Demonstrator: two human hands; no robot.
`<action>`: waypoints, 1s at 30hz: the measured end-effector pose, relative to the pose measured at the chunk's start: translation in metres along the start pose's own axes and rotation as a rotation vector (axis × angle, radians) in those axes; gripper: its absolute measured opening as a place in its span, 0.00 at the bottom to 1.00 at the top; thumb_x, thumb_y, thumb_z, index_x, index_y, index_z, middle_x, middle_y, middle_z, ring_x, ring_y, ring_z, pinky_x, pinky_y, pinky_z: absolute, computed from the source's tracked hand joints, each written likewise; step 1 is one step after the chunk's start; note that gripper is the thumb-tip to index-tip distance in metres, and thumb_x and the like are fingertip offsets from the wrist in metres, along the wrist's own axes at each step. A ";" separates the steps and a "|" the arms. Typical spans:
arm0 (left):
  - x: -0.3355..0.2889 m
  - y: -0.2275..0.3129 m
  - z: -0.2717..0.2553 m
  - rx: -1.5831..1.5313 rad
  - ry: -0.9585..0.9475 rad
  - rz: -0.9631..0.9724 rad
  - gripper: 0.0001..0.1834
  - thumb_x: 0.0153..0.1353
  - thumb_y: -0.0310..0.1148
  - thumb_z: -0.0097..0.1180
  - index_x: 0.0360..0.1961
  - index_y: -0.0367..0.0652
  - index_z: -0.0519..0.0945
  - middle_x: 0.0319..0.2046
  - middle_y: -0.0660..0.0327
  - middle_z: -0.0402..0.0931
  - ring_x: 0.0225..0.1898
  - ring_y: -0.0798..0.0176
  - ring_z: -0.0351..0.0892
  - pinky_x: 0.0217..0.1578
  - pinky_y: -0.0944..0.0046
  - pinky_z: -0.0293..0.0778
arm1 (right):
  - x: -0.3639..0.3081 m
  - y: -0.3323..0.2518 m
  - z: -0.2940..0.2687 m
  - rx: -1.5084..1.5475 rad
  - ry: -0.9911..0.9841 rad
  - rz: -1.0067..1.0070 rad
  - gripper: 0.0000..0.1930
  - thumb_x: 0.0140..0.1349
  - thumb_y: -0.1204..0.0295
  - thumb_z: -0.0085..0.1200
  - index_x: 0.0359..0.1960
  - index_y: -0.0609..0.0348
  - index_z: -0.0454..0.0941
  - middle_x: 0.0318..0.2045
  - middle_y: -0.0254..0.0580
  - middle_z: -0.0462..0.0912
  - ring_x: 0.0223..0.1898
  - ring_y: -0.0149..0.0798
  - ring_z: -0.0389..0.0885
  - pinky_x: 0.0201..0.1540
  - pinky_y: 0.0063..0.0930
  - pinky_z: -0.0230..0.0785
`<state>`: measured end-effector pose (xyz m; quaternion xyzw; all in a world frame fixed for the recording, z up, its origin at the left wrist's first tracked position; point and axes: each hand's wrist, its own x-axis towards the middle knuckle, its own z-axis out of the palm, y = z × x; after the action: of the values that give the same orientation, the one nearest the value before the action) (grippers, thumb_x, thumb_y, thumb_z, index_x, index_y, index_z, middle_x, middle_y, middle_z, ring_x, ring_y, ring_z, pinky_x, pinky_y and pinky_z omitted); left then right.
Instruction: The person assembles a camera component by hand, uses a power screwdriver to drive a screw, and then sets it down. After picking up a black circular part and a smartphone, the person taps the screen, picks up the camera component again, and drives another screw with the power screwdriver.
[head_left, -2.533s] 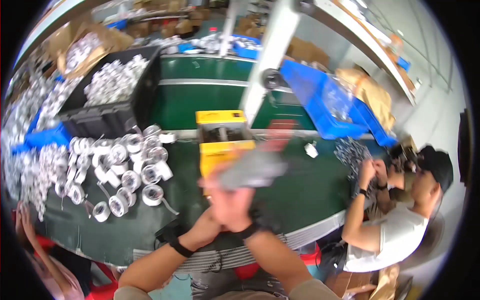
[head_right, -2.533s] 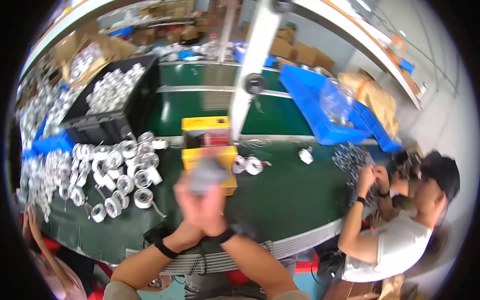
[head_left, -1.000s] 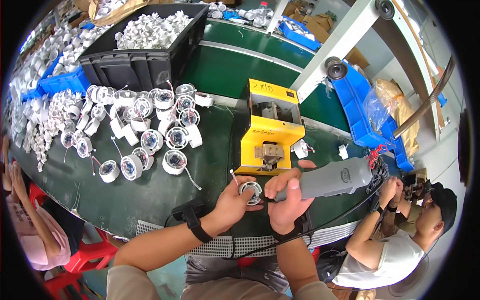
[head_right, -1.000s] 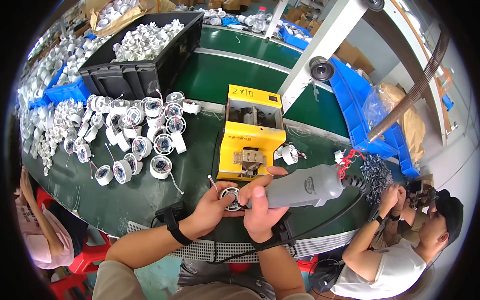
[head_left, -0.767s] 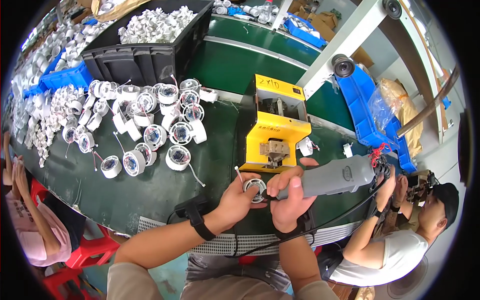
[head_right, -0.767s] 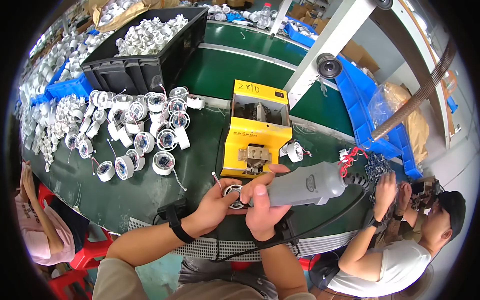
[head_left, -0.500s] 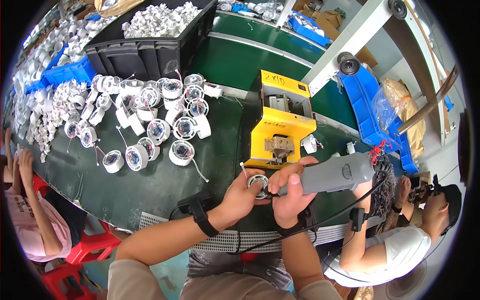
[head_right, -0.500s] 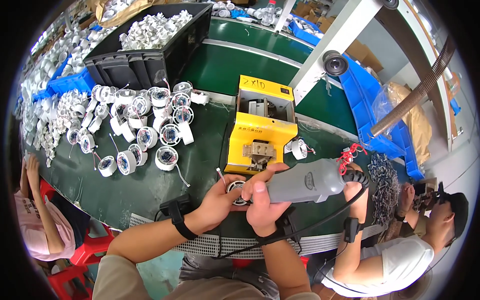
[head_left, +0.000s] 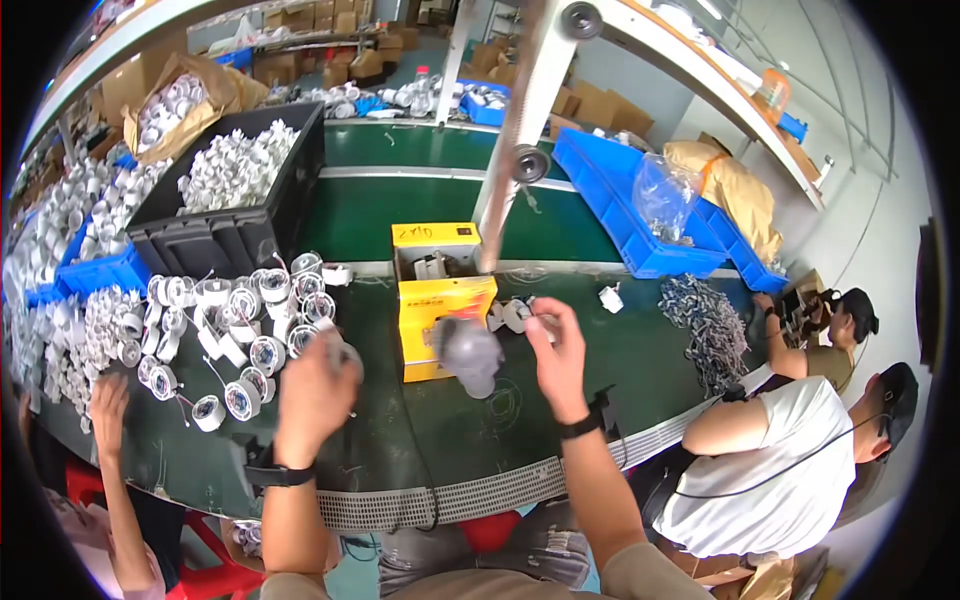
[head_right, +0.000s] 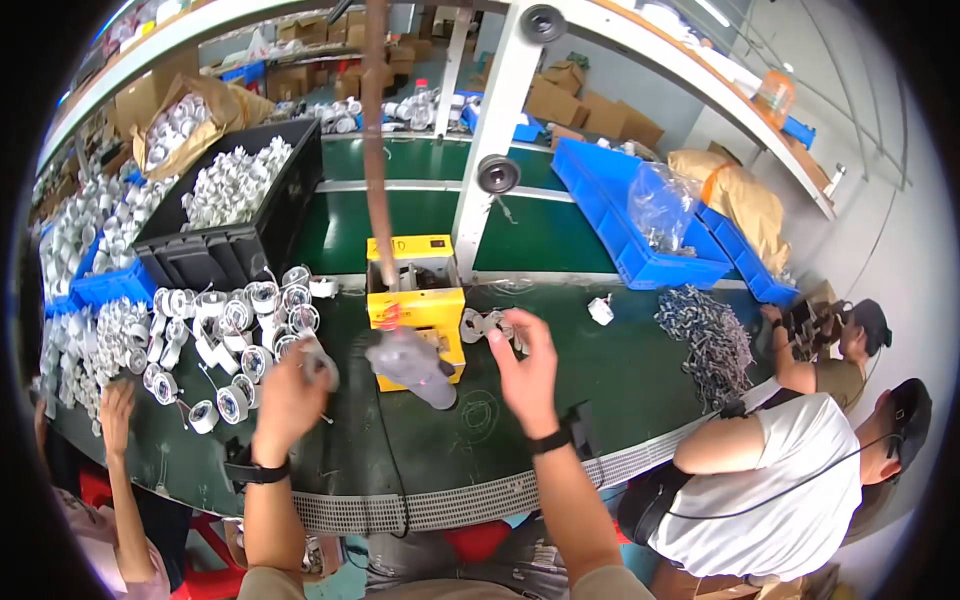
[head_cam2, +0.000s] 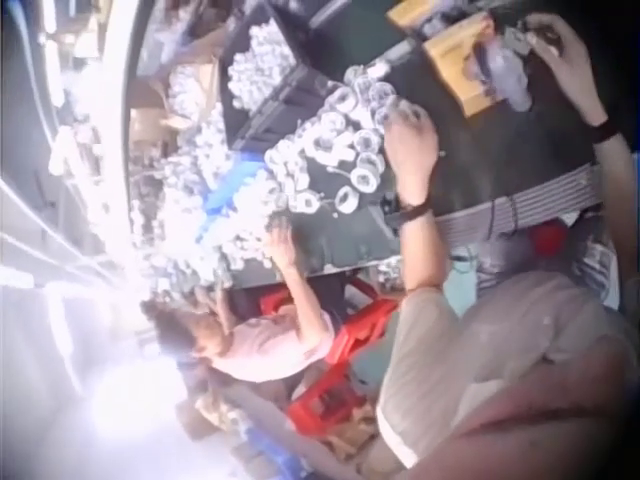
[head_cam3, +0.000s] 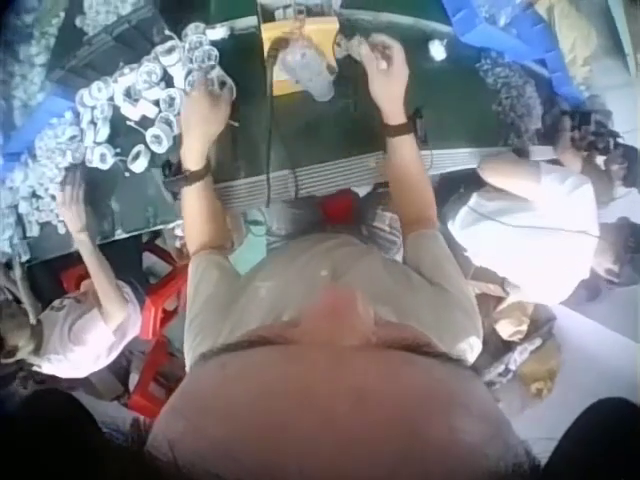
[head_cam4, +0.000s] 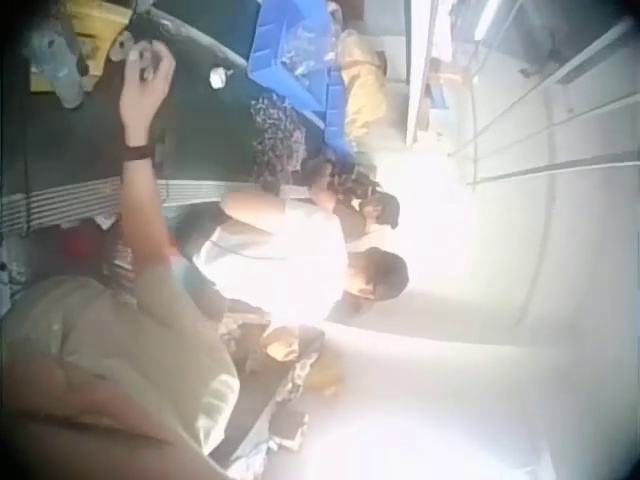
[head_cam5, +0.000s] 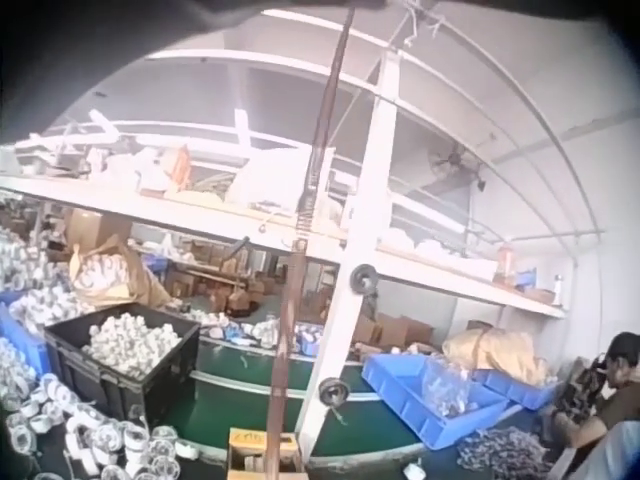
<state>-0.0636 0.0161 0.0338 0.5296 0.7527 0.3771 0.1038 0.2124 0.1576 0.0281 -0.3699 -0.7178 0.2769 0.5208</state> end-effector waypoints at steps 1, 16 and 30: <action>0.001 -0.006 -0.008 0.101 0.209 0.057 0.29 0.52 0.31 0.59 0.55 0.34 0.68 0.37 0.42 0.78 0.39 0.44 0.81 0.36 0.55 0.76 | 0.008 0.011 -0.012 -0.386 0.057 -0.055 0.24 0.54 0.65 0.62 0.50 0.63 0.70 0.44 0.52 0.75 0.48 0.49 0.75 0.54 0.36 0.65; -0.060 0.044 0.056 -0.999 -0.685 -0.083 0.28 0.70 0.44 0.41 0.60 0.31 0.63 0.53 0.50 0.69 0.54 0.55 0.69 0.52 0.56 0.70 | -0.107 -0.041 0.021 -0.028 0.089 -0.011 0.17 0.46 0.64 0.66 0.33 0.60 0.75 0.31 0.45 0.74 0.35 0.47 0.75 0.37 0.35 0.69; -0.033 0.012 0.080 -1.026 -1.177 -0.259 0.22 0.68 0.48 0.43 0.49 0.40 0.72 0.40 0.57 0.76 0.39 0.61 0.75 0.38 0.62 0.71 | -0.119 -0.037 -0.016 0.207 -0.394 0.108 0.15 0.64 0.61 0.52 0.36 0.61 0.81 0.28 0.42 0.83 0.30 0.39 0.81 0.34 0.31 0.72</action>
<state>0.0033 0.0253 -0.0212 0.4362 0.3618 0.3198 0.7593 0.2410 0.0391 -0.0031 -0.2909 -0.7527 0.4434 0.3901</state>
